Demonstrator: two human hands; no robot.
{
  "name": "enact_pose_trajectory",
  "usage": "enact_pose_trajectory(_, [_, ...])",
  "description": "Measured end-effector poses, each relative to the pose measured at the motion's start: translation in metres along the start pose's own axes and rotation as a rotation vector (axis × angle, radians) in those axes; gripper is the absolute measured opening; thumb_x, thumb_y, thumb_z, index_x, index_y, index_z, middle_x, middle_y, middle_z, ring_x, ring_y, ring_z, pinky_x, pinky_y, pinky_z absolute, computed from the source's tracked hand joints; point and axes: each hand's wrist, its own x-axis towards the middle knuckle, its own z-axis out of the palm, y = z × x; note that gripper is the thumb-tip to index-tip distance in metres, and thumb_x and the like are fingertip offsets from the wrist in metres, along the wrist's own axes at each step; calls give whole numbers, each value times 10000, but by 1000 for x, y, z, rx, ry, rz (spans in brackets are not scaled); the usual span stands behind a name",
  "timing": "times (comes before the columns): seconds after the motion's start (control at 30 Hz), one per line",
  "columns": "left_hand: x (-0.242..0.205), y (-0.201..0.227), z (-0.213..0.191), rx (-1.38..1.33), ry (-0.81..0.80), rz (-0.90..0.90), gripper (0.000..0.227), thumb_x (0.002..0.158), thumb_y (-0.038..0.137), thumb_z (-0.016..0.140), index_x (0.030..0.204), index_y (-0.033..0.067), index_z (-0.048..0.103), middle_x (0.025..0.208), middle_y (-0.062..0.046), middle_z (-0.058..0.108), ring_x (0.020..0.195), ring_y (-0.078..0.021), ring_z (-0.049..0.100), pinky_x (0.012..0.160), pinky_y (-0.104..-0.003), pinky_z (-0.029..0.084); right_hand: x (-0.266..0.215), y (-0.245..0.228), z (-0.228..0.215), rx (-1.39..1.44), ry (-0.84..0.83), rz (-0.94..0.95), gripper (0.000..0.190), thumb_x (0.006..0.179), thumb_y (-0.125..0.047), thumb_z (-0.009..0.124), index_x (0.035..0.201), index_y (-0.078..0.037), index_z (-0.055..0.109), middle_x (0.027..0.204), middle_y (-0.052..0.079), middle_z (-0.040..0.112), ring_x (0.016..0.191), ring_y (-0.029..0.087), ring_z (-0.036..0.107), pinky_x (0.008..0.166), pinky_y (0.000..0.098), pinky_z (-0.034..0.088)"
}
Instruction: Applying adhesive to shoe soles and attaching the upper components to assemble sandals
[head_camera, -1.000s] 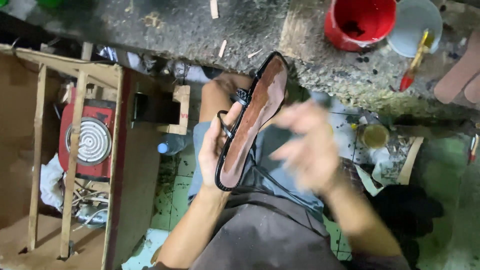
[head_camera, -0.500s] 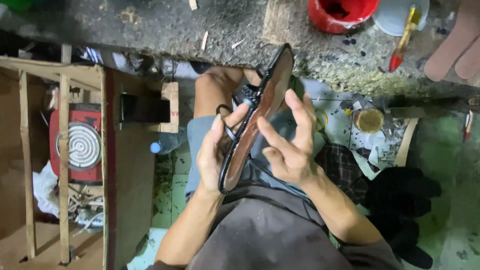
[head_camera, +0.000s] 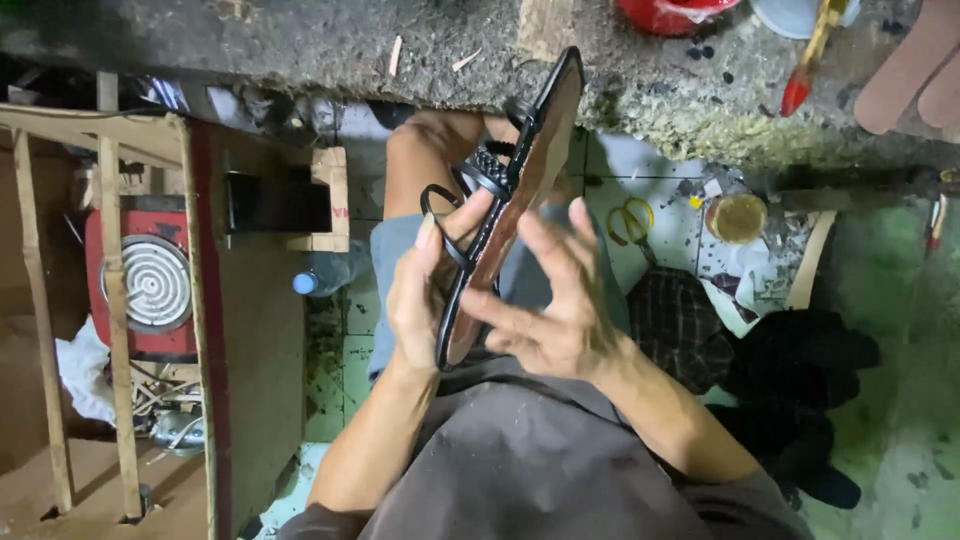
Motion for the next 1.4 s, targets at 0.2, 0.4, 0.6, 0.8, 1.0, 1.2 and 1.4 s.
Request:
enact_pose_trajectory(0.2, [3,1,-6,409,-39,276,489,1091,183,295,1372,-138,535,1362,-227,608,1133,-382,636,992,-476,525,14,0,-10,-263,69,-80,326,1002,-487,552,1229,-342,736,1463,268,475,1274,426,541,1160,720,207])
enact_pose_trajectory(0.4, [1,6,13,220,129,162,481,1058,189,365,1307,-166,574,1208,-298,654,996,-337,660,959,-470,539,18,5,-12,-82,132,-3,400,1043,-428,472,1225,-201,746,1453,273,475,1318,394,511,1187,618,275])
enact_pose_trajectory(0.6, [2,6,12,248,43,162,470,1069,201,370,1313,-136,588,1235,-320,643,1092,-319,630,1001,-447,528,15,-5,-8,-108,99,-31,392,1025,-457,495,1256,-239,724,1433,275,503,1276,407,545,1168,649,268])
enact_pose_trajectory(0.8, [1,9,20,127,111,103,491,1065,205,375,1319,-168,569,1178,-287,673,1013,-352,664,957,-454,544,10,-4,-4,-77,92,-25,423,1032,-463,478,1249,-198,726,1443,272,488,1308,384,525,1173,599,305])
enact_pose_trajectory(1.0, [3,21,30,245,156,73,454,1050,180,402,1243,-161,631,1126,-281,699,951,-226,665,948,-395,556,1,-3,0,-174,93,-147,384,1037,-498,446,1179,-321,756,1396,176,561,1273,323,536,1157,604,319])
enact_pose_trajectory(1.2, [5,22,33,227,154,50,476,1068,219,392,1248,-151,633,1076,-245,709,862,-227,658,875,-383,568,-11,2,6,-120,82,-175,347,1002,-562,478,1170,-400,736,1380,120,603,1235,269,580,1150,609,324])
enact_pose_trajectory(1.4, [4,11,7,121,86,-21,540,1067,283,373,1341,-140,564,1107,-310,688,855,-327,708,836,-445,592,-1,-9,0,-100,75,-192,394,1011,-567,441,1214,-376,719,1378,95,606,1188,221,613,1163,600,320])
